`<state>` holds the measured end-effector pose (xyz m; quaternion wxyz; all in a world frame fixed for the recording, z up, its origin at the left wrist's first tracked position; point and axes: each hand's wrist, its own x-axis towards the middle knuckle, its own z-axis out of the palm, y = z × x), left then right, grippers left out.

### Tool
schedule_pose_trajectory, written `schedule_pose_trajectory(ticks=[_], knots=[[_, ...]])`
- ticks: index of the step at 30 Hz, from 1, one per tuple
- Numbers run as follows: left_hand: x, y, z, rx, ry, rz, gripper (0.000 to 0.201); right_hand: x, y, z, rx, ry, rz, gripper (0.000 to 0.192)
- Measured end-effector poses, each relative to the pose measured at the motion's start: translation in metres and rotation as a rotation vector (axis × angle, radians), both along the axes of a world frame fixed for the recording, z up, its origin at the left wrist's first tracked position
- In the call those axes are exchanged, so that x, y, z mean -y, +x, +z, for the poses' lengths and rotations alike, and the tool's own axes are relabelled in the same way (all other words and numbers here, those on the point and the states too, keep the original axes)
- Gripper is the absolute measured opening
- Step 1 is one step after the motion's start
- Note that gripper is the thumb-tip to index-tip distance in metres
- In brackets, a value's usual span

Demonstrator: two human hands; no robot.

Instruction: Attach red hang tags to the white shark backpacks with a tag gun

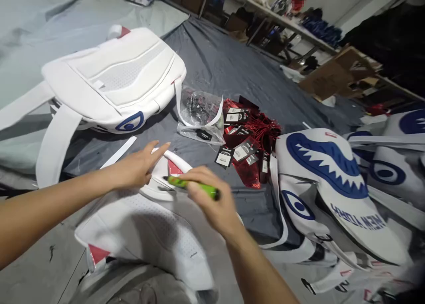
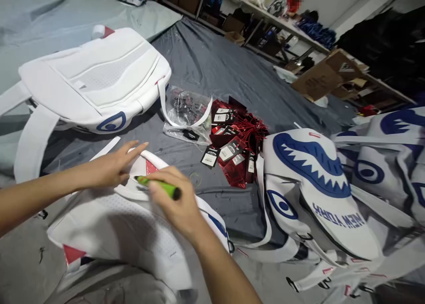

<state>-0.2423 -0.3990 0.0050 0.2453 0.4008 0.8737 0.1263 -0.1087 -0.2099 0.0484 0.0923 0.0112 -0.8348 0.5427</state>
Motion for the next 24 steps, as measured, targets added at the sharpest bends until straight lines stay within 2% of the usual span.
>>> schedule_pose_trajectory(ticks=[2, 3, 4, 5, 6, 9, 12, 15, 20, 24], knots=[[-0.001, 0.001, 0.002, 0.003, -0.014, 0.007, 0.1, -0.036, -0.012, 0.007, -0.187, 0.165, -0.218, 0.018], [-0.002, 0.001, 0.002, 0.002, -0.02, 0.014, 0.1, -0.055, -0.024, 0.002, -0.22, 0.304, -0.335, 0.019], [-0.003, 0.002, 0.003, 0.002, -0.024, 0.021, 0.1, -0.074, -0.039, -0.008, -0.175, 0.478, -0.39, 0.023], [-0.003, 0.002, 0.003, 0.004, -0.03, 0.028, 0.1, -0.092, -0.056, -0.023, -0.026, 0.677, -0.391, 0.03], [-0.004, 0.002, 0.002, 0.006, -0.036, 0.034, 0.1, -0.107, -0.076, -0.04, 0.199, 0.877, -0.332, 0.032], [-0.003, 0.002, -0.003, -0.003, -0.034, 0.045, 0.101, -0.138, -0.133, -0.09, 0.373, 1.01, -0.282, 0.019], [-0.001, 0.002, -0.008, -0.031, -0.002, 0.054, 0.103, -0.15, -0.166, -0.116, 0.408, 1.072, -0.282, 0.023], [0.002, 0.003, -0.011, -0.053, 0.035, 0.06, 0.103, -0.148, -0.164, -0.125, 0.438, 1.142, -0.229, 0.029], [0.003, 0.002, -0.014, -0.071, 0.05, 0.047, 0.102, -0.122, -0.117, -0.131, 0.468, 1.214, -0.076, 0.019], [0.003, 0.002, -0.011, -0.069, 0.043, 0.045, 0.101, -0.107, -0.09, -0.125, 0.448, 1.198, -0.014, 0.027]])
